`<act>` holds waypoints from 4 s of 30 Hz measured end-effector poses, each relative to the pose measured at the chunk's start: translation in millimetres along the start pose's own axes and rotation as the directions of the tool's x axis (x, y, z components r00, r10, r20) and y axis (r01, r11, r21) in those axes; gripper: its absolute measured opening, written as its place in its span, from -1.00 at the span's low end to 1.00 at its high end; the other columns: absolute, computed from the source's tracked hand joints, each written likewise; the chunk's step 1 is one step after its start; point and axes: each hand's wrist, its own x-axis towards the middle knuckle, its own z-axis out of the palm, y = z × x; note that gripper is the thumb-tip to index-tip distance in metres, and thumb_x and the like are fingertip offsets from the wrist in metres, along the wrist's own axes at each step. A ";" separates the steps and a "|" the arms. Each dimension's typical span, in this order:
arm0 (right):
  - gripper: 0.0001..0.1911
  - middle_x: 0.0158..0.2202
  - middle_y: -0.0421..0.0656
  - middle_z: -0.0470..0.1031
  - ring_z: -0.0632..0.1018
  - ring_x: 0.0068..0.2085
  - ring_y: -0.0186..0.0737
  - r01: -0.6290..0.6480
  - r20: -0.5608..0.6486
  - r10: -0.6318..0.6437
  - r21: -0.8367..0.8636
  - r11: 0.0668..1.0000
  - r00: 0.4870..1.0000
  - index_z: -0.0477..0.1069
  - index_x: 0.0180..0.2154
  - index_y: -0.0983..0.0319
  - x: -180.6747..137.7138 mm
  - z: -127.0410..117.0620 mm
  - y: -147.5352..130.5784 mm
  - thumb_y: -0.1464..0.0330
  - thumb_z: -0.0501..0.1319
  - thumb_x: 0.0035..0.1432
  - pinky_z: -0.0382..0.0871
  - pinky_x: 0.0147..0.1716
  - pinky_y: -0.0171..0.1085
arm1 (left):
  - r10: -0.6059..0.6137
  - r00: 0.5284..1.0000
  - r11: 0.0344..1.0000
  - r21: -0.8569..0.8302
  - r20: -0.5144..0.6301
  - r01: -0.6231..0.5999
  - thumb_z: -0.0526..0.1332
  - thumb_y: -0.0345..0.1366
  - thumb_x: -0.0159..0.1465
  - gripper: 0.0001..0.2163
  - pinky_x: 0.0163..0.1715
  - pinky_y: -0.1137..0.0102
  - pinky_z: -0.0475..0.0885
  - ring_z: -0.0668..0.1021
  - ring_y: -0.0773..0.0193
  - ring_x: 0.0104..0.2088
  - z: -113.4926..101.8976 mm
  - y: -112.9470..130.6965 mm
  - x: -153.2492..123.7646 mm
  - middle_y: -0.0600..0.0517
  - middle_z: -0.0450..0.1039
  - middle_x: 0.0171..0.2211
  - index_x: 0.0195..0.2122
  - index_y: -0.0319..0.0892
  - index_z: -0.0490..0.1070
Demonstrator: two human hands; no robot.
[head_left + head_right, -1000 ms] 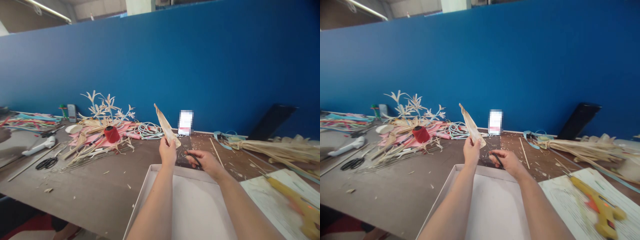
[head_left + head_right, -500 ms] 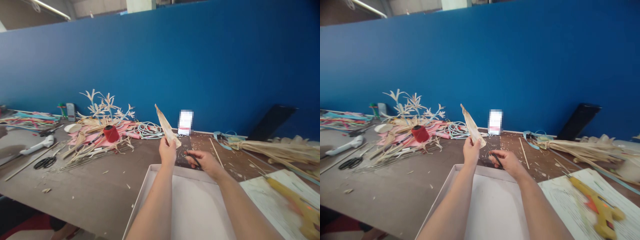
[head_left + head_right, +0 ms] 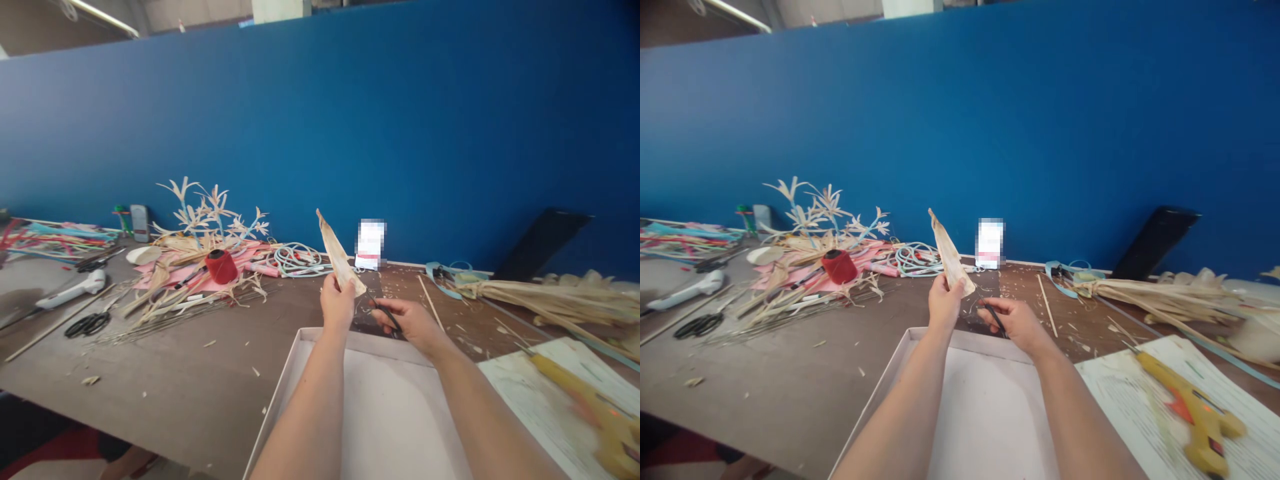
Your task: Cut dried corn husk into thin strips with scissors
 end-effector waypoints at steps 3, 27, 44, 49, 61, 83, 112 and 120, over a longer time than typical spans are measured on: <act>-0.49 -0.57 -0.21 0.39 0.33 -0.58 -0.38 -0.002 -0.002 0.002 0.003 1.000 1.000 0.50 -0.21 0.30 -0.6 -0.5 -1.9 0.11 0.30 -0.19 0.21 -0.56 -0.34 | -0.001 1.000 1.000 -0.015 0.009 0.001 0.18 -0.26 0.07 -0.76 -0.30 0.40 0.34 0.50 0.23 -0.31 0.3 -0.9 0.2 -0.04 0.48 -0.31 -0.23 -0.20 0.36; -0.44 -0.59 -0.20 0.39 0.33 -0.58 -0.36 0.012 -0.075 -0.010 0.018 1.000 0.997 0.48 -0.16 0.29 3.3 0.4 6.4 0.10 0.30 -0.21 0.18 -0.60 -0.34 | -0.025 0.998 1.000 0.001 0.056 0.025 0.19 -0.29 0.05 -0.78 -0.35 0.42 0.33 0.48 0.27 -0.37 4.1 6.3 -7.0 -0.02 0.47 -0.36 -0.26 -0.22 0.37; -0.44 -0.57 -0.20 0.38 0.34 -0.55 -0.35 0.018 -0.067 -0.014 0.054 0.998 0.998 0.47 -0.14 0.28 2.6 -0.9 5.9 0.11 0.31 -0.19 0.22 -0.55 -0.33 | -0.038 0.990 0.998 -0.045 0.136 0.044 0.19 -0.27 0.06 -0.78 -0.35 0.39 0.36 0.49 0.25 -0.37 7.2 2.1 -7.3 -0.02 0.48 -0.35 -0.26 -0.20 0.37; -0.43 -0.57 -0.20 0.38 0.32 -0.56 -0.36 0.026 -0.079 -0.022 0.043 0.999 0.997 0.48 -0.14 0.29 3.1 -0.9 4.8 0.11 0.30 -0.19 0.20 -0.56 -0.33 | -0.052 0.989 0.997 -0.052 0.136 0.059 0.19 -0.27 0.06 -0.78 -0.35 0.38 0.37 0.50 0.25 -0.38 7.0 4.1 -7.7 -0.03 0.47 -0.35 -0.27 -0.21 0.37; -0.49 -0.52 -0.21 0.39 0.34 -0.52 -0.36 0.031 -0.016 -0.029 0.145 0.989 0.999 0.45 -0.10 0.25 2.5 -2.6 8.7 0.15 0.29 -0.11 0.17 -0.53 -0.34 | -0.043 0.990 0.999 -0.021 0.136 0.046 0.19 -0.27 0.05 -0.79 -0.32 0.37 0.37 0.50 0.24 -0.37 6.0 3.6 -7.0 -0.03 0.48 -0.35 -0.28 -0.21 0.38; -0.47 -0.54 -0.23 0.41 0.38 -0.49 -0.32 0.048 -0.085 -0.034 0.165 0.985 0.996 0.44 -0.08 0.21 8.0 -5.8 19.7 0.16 0.30 -0.14 0.20 -0.49 -0.33 | -0.034 0.967 0.998 -0.037 0.252 0.045 0.16 -0.24 0.09 -0.74 -0.47 0.47 0.35 0.48 0.28 -0.39 10.4 -1.3 -10.2 -0.03 0.46 -0.32 -0.19 -0.20 0.35; -0.49 -0.54 -0.22 0.38 0.36 -0.50 -0.33 0.050 -0.065 -0.039 0.178 0.983 0.997 0.45 -0.10 0.22 5.8 -6.2 16.6 0.15 0.29 -0.13 0.17 -0.52 -0.34 | -0.026 0.948 0.999 -0.024 0.318 0.035 0.16 -0.27 0.07 -0.76 -0.54 0.51 0.33 0.44 0.34 -0.47 6.5 1.7 -7.7 0.00 0.44 -0.37 -0.22 -0.20 0.36; -0.52 -0.52 -0.20 0.35 0.32 -0.52 -0.35 0.046 -0.048 -0.036 0.206 0.977 0.998 0.47 -0.15 0.23 1.8 -4.6 8.5 0.12 0.27 -0.12 0.14 -0.55 -0.35 | -0.051 0.928 0.996 -0.055 0.369 0.076 0.18 -0.26 0.06 -0.73 -0.52 0.49 0.35 0.46 0.28 -0.41 3.1 5.3 -7.6 -0.04 0.45 -0.34 -0.20 -0.22 0.36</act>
